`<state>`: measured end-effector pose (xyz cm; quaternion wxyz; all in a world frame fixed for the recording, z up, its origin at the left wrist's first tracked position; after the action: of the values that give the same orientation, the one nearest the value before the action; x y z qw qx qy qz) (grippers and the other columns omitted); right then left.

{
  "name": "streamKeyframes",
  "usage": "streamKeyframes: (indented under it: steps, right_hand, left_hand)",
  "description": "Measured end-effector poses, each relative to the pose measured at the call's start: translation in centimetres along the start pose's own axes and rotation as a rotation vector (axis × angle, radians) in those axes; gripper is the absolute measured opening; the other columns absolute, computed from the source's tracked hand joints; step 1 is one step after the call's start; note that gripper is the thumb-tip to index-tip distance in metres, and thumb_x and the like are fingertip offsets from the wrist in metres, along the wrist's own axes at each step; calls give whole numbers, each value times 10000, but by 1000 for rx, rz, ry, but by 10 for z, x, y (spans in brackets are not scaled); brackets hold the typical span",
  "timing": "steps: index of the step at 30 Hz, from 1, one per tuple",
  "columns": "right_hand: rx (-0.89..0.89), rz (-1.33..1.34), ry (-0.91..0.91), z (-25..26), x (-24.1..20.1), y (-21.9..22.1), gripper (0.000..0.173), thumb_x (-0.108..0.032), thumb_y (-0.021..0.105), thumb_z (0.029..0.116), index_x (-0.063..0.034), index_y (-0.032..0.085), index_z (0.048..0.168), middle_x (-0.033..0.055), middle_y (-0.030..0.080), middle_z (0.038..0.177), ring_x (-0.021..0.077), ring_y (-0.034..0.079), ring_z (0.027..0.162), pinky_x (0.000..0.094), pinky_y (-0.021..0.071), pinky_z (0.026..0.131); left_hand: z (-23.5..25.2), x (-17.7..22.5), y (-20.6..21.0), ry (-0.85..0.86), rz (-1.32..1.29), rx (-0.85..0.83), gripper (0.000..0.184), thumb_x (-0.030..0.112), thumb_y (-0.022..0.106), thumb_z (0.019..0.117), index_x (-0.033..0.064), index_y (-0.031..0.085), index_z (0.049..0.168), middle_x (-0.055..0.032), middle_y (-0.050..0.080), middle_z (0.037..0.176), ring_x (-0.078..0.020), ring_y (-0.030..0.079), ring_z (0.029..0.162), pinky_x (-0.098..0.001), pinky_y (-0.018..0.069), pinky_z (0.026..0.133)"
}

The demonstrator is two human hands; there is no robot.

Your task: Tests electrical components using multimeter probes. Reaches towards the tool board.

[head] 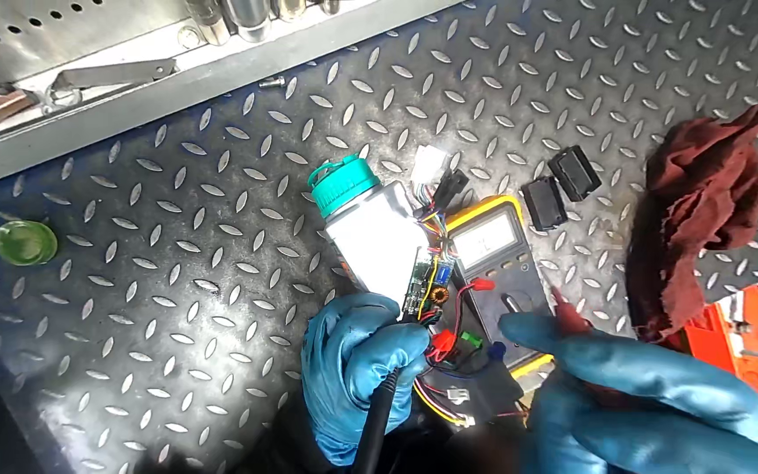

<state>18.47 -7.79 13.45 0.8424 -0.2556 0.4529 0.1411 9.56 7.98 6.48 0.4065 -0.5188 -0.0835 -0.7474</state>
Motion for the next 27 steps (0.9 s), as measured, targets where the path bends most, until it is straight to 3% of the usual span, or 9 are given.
streamKeyframes:
  steps: [5,12,19,27]
  right_hand:
    - [4,-47,108,-4,3,4,55,-138,641,966,-188,625,949,-36,658,1212,136,691,1100,291,645,864]
    - [26,49,127,-5,12,10,98,-104,647,976,-183,625,1030,11,723,1176,216,739,1047,343,674,820]
    - [85,62,140,-4,13,10,89,-125,639,1000,-183,630,1067,26,760,1122,238,754,1036,354,676,826]
    - [131,70,154,-5,17,12,97,-164,672,990,-202,651,1077,10,763,1117,234,742,1064,359,662,865]
  left_hand:
    - [-1,2,2,10,-83,17,154,302,569,1037,211,666,960,89,651,1003,-77,608,1100,-256,500,984]
    - [2,4,5,-30,-5,-11,139,285,575,1031,220,658,941,87,627,991,-49,583,1101,-208,470,976]
    - [-5,0,3,-22,-134,90,158,274,558,1037,189,654,944,75,636,1009,-66,603,1081,-227,510,955]
    - [-4,-1,3,-5,-143,87,175,278,553,1042,183,649,930,66,641,1008,-75,613,1076,-240,519,957]
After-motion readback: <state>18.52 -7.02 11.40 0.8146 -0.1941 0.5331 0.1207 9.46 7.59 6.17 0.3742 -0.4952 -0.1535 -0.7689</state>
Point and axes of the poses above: each hand's wrist, its own z-axis towards the middle knuckle, its own y-axis out of the palm, x = y × z, the point moved 8 cm from there along z, towards the middle knuckle
